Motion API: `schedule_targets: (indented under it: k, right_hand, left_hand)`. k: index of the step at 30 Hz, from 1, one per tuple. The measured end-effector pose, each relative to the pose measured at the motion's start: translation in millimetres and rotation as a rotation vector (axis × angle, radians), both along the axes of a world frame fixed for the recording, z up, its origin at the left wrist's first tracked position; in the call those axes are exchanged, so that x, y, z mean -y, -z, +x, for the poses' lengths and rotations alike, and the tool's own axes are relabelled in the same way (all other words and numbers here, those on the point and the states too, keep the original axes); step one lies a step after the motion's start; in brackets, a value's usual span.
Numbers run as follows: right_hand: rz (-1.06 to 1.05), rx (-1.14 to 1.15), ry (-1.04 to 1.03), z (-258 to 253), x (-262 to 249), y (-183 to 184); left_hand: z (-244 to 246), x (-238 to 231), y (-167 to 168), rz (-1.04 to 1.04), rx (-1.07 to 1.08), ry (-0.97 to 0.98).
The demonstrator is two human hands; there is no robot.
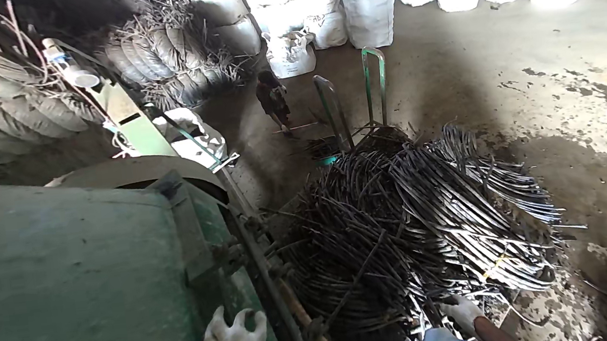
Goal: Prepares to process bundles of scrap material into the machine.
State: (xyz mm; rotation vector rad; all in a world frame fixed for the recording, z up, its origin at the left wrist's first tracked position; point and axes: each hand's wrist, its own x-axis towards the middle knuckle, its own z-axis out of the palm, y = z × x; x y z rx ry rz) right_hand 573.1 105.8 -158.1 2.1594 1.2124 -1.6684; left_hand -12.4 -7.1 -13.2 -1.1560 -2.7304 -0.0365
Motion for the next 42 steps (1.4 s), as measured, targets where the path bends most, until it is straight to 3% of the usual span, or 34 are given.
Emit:
schedule_targets:
  k: [13,21,27,42]
  right_hand:
    - [0.0,-0.001,0.0,4.2,2.3,9.5]
    - [0.01,-0.004,0.015,-4.1,0.4,-15.7]
    - [0.022,0.025,-0.008,5.0,0.7,10.9]
    - [0.005,0.015,-0.003,2.0,3.1,-12.8]
  left_hand:
    - [0.3,0.0,-2.1,-0.013,-0.001,0.001]
    - [2.3,0.1,-4.8,-0.006,0.013,0.006]
    - [-0.7,1.9,2.1,-0.013,-0.006,0.006]
    - [1.9,-0.7,-9.6,-0.073,0.035,0.003]
